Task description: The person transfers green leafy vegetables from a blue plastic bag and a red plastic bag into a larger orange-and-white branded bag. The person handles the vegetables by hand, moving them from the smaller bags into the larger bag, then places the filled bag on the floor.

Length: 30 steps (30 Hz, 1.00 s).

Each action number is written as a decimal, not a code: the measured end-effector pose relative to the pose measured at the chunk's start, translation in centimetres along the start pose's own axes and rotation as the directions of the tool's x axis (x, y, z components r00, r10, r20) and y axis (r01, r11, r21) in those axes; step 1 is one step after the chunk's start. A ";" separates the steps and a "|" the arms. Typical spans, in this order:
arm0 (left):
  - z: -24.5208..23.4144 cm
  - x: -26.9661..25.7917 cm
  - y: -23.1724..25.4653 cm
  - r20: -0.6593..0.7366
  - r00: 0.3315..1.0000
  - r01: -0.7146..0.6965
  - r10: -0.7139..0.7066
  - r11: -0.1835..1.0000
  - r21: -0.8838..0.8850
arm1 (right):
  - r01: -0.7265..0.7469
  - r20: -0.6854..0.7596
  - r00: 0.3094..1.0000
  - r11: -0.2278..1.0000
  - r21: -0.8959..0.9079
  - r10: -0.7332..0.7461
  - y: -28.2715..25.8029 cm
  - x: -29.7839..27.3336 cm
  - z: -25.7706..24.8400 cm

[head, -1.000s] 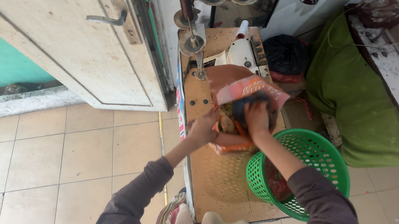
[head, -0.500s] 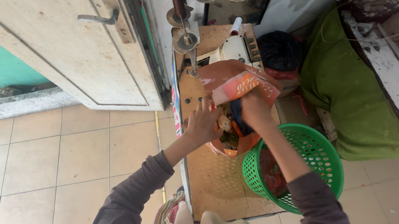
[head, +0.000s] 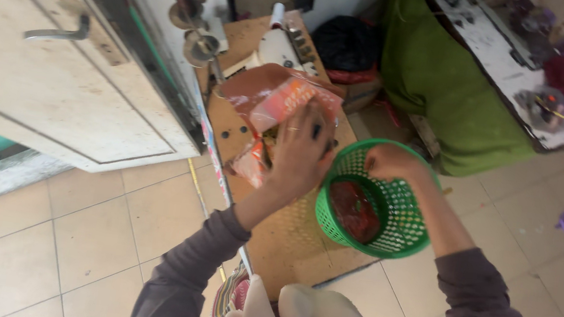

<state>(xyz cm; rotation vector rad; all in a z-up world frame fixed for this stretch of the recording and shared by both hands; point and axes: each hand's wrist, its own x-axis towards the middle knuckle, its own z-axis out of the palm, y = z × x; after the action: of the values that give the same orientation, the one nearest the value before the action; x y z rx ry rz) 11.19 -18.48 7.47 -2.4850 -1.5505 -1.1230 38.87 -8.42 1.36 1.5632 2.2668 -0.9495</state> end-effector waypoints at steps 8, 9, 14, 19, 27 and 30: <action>9.7 0.1 3.9 0.159 0.987 -0.013 0.023 0.998 -0.066 | 0.126 0.124 0.990 0.825 -0.552 -0.068 0.9 3.8 17.6; 10.5 0.0 3.9 0.171 0.985 -0.002 0.013 0.998 -0.065 | 0.121 0.117 0.991 0.746 -0.655 -0.058 0.9 4.4 18.3; 11.8 -0.8 3.4 0.246 0.966 0.142 -0.078 0.956 -0.255 | 0.129 0.039 0.992 0.964 -0.232 -0.124 6.5 6.5 16.7; 13.1 -1.0 3.4 0.354 0.923 0.269 -0.151 0.912 -0.311 | -0.023 -0.405 0.904 0.929 -0.369 -0.139 10.9 6.0 13.1; 17.8 -2.5 2.4 0.524 0.826 0.375 -0.206 0.895 -0.240 | 0.036 0.224 0.964 0.768 -0.640 0.142 0.9 2.8 15.0; 18.0 -3.2 2.3 0.433 0.882 0.327 -0.184 0.902 -0.282 | 0.150 0.303 0.944 0.653 -0.742 0.127 1.0 4.9 16.3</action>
<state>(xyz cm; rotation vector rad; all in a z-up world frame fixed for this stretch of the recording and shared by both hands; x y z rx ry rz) 22.35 -15.73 -6.92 -2.9594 -1.9993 -1.0435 35.03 -14.70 -14.00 0.9143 2.0030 -0.1404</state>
